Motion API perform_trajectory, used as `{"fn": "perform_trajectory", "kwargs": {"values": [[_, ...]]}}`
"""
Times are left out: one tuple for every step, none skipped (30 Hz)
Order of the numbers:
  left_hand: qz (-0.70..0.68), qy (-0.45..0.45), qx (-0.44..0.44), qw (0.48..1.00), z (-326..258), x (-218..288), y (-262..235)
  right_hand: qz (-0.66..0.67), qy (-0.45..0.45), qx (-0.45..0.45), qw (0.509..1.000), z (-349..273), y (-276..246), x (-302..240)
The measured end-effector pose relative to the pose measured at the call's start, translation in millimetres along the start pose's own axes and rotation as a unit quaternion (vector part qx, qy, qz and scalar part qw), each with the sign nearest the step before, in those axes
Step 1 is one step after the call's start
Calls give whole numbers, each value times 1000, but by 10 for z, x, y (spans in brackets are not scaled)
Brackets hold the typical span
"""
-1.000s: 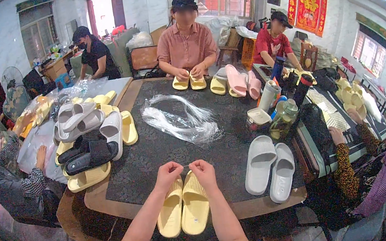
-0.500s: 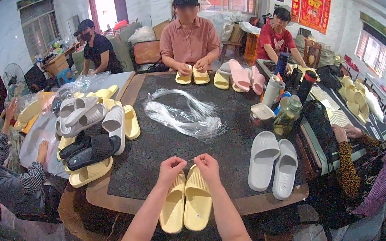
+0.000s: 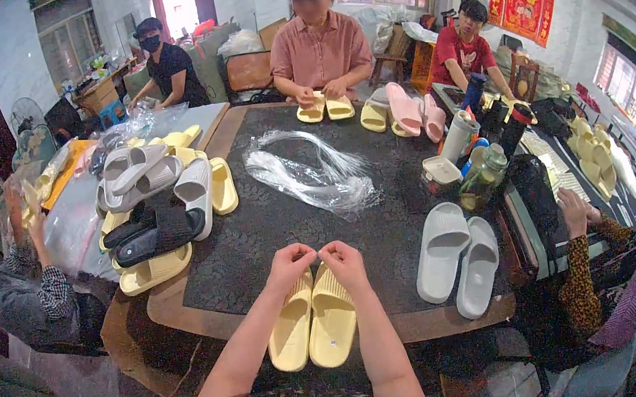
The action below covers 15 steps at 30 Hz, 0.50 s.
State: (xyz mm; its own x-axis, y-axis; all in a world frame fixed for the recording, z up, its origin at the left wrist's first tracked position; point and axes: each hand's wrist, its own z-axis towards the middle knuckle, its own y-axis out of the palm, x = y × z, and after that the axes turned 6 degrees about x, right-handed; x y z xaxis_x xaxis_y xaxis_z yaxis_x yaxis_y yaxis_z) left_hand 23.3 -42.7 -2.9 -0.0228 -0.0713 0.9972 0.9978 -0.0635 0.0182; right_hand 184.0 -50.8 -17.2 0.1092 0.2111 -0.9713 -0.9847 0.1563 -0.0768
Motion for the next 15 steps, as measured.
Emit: {"fn": "perform_trajectory", "kwargs": {"values": [[9,-4,7,1000,6,-12,-12,20,14,14,1000,-18,10,-115],[10,-6,9,1000,3,-25,-21,21,17,12,1000,-15,17,-62],[-3,-6,21,1000,5,-30,-19,59,34,38,997,1,12,-63],[-16,-5,33,999,5,-34,-22,95,52,64,992,5,14,-63],[-15,-7,33,999,9,-38,-34,94,54,65,992,-5,12,-61],[-23,-9,29,999,8,-22,-26,94,56,67,992,0,2,-29],[-31,-11,25,999,8,-8,-17,71,47,40,996,10,-9,15],[-31,-12,23,999,11,-5,-4,48,39,13,998,13,-21,52],[-12,-8,14,1000,17,-8,-7,45,21,-5,999,-2,-6,-2],[7,-4,4,1000,18,-12,-10,46,23,-6,999,2,4,-2],[7,-6,4,1000,11,-16,-14,43,21,24,999,2,12,-2],[9,-8,18,1000,5,-14,-12,39,17,55,998,-1,12,2],[11,-10,33,999,-1,-9,-10,104,57,50,992,-5,-28,11],[12,-11,32,999,1,-11,-7,104,58,51,992,-5,-29,19],[-2,-12,36,999,4,-16,-11,91,56,42,993,2,-16,0]]}}
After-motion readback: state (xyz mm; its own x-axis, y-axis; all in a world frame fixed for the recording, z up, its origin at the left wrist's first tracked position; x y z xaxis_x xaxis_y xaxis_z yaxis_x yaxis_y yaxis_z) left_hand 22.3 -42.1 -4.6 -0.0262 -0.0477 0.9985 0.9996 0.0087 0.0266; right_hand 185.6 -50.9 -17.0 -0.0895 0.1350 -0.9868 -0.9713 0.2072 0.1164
